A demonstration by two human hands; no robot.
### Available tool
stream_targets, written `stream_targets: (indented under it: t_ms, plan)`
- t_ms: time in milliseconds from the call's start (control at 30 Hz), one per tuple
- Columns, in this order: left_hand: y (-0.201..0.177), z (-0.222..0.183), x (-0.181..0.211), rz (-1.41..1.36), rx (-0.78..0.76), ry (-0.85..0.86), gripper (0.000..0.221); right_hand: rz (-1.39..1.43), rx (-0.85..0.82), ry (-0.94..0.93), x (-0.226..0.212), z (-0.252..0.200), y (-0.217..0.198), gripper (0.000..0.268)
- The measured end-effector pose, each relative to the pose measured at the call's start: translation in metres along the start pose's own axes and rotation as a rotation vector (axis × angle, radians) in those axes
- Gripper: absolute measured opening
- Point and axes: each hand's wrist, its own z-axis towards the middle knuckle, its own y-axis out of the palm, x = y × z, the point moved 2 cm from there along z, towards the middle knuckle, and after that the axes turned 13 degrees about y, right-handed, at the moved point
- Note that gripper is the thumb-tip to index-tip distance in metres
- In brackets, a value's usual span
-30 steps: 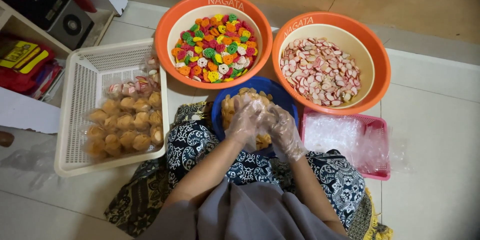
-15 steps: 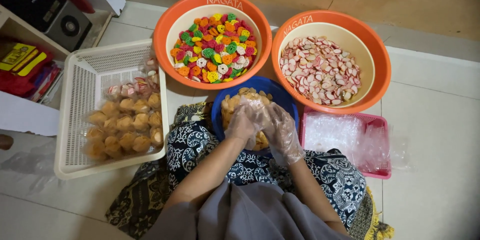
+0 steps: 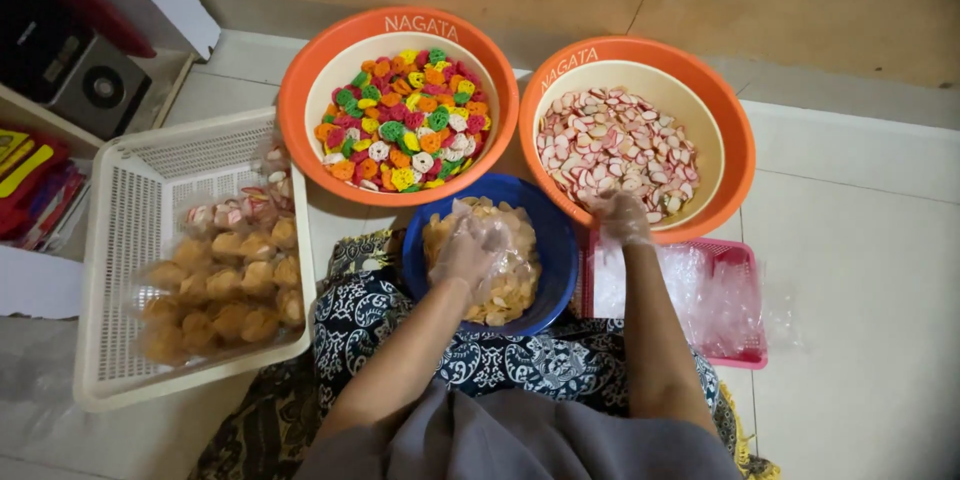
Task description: Person wearing plastic gloves is transferring various types of snacks from large bowls and a basket into a plastic bag held in a blue bowl.
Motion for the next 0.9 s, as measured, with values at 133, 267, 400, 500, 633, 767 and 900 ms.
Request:
stream_targets:
  t_ms: [133, 267, 400, 500, 633, 767, 900]
  plan:
    - [0.027, 0.022, -0.057, -0.6, 0.197, 0.233, 0.056, -0.492, -0.118, -0.164, -0.063, -0.003, -0.032, 0.023]
    - [0.038, 0.038, -0.083, -0.351, 0.262, 0.472, 0.056, -0.137, -0.399, 0.075, -0.169, -0.047, -0.088, 0.042]
    - [0.027, 0.039, -0.089, -0.335, 0.263, 0.465, 0.051, -0.312, -0.476, 0.079, -0.111, 0.001, -0.032, 0.055]
    - [0.025, 0.036, -0.089, -0.328, 0.252, 0.47, 0.049, -0.545, -0.36, 0.115, -0.096, 0.002, -0.027, 0.042]
    - [0.029, 0.025, -0.087, -0.263, 0.245, 0.415, 0.045, -0.507, -0.349, 0.157, -0.071, 0.011, -0.028, 0.043]
    - [0.008, 0.024, -0.068, -0.105, 0.187, 0.16, 0.049, -0.531, -0.334, 0.167, -0.094, -0.034, -0.074, 0.039]
    - [-0.011, 0.015, -0.064, -0.189, 0.296, 0.425, 0.041, -0.571, -0.347, 0.161, -0.111, -0.056, -0.111, 0.047]
